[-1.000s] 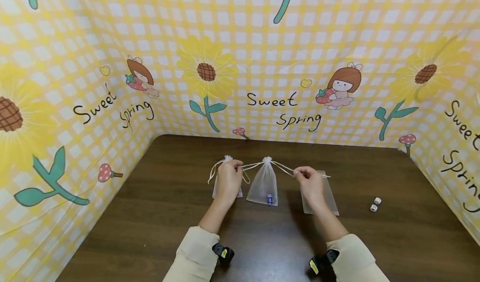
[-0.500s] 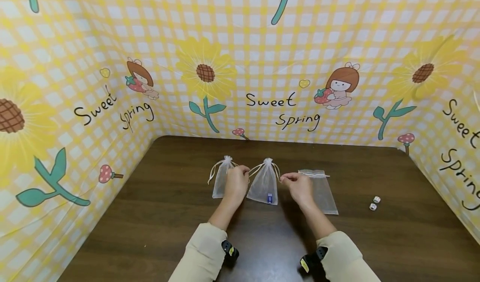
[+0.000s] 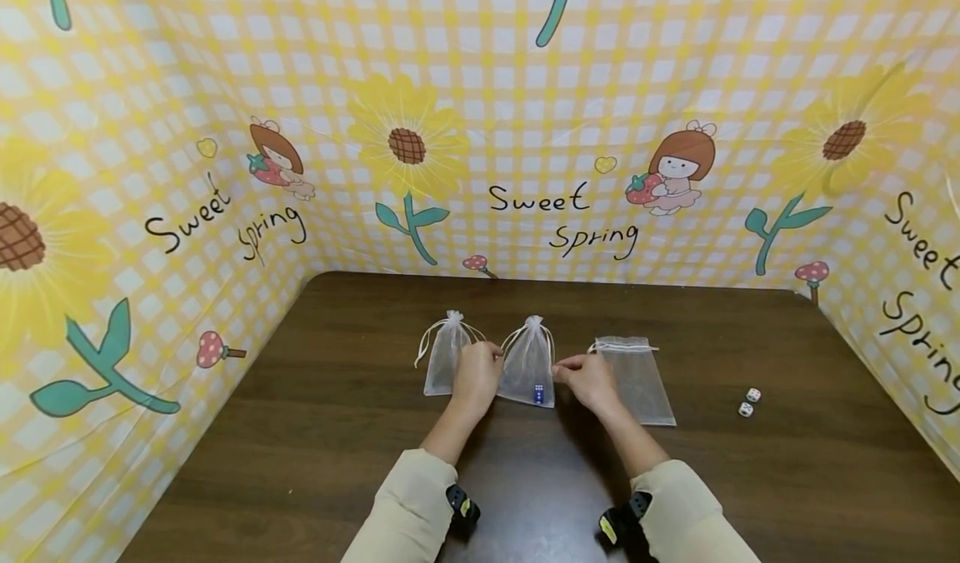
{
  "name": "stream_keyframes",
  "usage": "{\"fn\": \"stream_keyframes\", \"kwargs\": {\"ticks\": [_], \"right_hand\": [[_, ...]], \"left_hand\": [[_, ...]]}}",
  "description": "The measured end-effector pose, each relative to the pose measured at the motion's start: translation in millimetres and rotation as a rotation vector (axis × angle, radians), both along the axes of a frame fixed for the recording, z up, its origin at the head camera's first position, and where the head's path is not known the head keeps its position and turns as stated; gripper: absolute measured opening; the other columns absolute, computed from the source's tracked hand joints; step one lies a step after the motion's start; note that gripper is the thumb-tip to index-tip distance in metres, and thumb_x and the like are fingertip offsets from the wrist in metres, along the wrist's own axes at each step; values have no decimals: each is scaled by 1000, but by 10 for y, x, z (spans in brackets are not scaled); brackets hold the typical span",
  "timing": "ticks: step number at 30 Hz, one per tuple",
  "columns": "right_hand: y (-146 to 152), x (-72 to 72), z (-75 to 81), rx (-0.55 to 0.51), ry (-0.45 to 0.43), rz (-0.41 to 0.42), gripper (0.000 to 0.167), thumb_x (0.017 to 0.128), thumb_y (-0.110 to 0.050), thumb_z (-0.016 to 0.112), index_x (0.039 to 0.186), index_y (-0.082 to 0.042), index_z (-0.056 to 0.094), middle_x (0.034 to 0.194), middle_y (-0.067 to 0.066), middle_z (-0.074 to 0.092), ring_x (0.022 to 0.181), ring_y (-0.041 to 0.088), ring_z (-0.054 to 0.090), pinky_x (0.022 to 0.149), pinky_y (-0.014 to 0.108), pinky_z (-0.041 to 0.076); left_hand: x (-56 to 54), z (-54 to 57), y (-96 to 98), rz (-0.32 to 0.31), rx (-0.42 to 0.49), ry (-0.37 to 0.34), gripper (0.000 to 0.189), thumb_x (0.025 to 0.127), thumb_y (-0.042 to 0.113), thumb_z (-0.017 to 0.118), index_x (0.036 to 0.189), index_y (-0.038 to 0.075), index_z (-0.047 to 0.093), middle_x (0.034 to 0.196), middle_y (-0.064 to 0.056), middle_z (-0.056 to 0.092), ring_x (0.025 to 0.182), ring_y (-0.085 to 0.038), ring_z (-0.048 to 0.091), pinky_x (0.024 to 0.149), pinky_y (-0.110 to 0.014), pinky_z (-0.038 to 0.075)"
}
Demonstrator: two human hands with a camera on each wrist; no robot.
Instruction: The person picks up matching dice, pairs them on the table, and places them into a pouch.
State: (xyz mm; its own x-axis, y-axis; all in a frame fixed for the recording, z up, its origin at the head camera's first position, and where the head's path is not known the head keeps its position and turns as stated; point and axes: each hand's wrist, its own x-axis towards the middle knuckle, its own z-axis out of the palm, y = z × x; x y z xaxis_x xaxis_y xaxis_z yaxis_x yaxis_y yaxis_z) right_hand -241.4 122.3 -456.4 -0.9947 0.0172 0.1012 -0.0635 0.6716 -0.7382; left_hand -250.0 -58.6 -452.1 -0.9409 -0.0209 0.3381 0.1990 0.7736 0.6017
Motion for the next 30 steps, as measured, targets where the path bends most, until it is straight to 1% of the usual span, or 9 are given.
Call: {"fn": "stream_keyframes", "kwargs": {"ticks": [4,6,9,12,14,17,21,24,30], "right_hand": [[144,81,204,168,147,-20,20,84,-23,66,88,-5,74,80,9,70,75,29,64,64,42,48],[243,144,353,205,264,-57,22,86,-24,65,91,-4,73,78,9,69,65,26,62,57,42,48],[400,247,569,174,428,-120,20,88,-21,64,93,-3,72,73,10,68,53,21,57,51,42,46],[533,369,712,157,552,-183,18,88,-19,64,93,-3,71,73,9,68,54,21,59,52,43,45],[592,455,763,161,590,-208,17,88,-18,63,94,-3,71,69,9,67,52,21,56,52,42,43],[651,573,776,161,609,-231,16,87,-16,64,93,-3,70,66,6,65,51,19,54,53,40,41],[736,709,724,157,613,-256,14,85,-12,66,93,-2,70,68,7,65,51,19,54,53,40,40],[830,785,663,144,604,-280,13,85,-11,65,93,-2,70,71,7,67,55,21,59,53,41,40],[1032,888,574,139,559,-338,14,87,-13,63,94,-3,71,72,8,68,60,25,62,58,44,42]], "left_hand": [[-6,55,33,-1,-3,41,12,81,4,67,91,2,73,82,-9,70,72,-22,65,62,-35,52],[-10,101,68,-25,20,110,13,82,4,67,94,1,72,86,-10,70,74,-21,66,63,-33,53],[1,179,156,-83,105,243,23,80,3,69,103,-1,68,104,-14,66,87,-24,65,76,-33,53],[35,246,278,-174,245,357,42,79,-1,70,119,-5,57,130,-17,50,109,-30,55,87,-32,48],[65,281,374,-230,313,399,57,79,0,71,130,-5,47,142,-16,36,118,-31,47,90,-30,46],[99,313,534,-318,315,416,71,80,3,71,139,-2,34,150,-13,18,131,-31,31,100,-31,36],[126,303,777,-407,221,338,82,81,11,71,146,4,21,153,-9,4,136,-32,16,107,-45,20],[132,258,972,-459,130,221,88,82,15,70,148,9,14,153,-7,-2,137,-32,12,106,-49,20],[118,90,1304,-564,-207,-38,85,88,27,64,149,13,7,153,-10,-4,139,-27,-2,107,-40,23]]}}
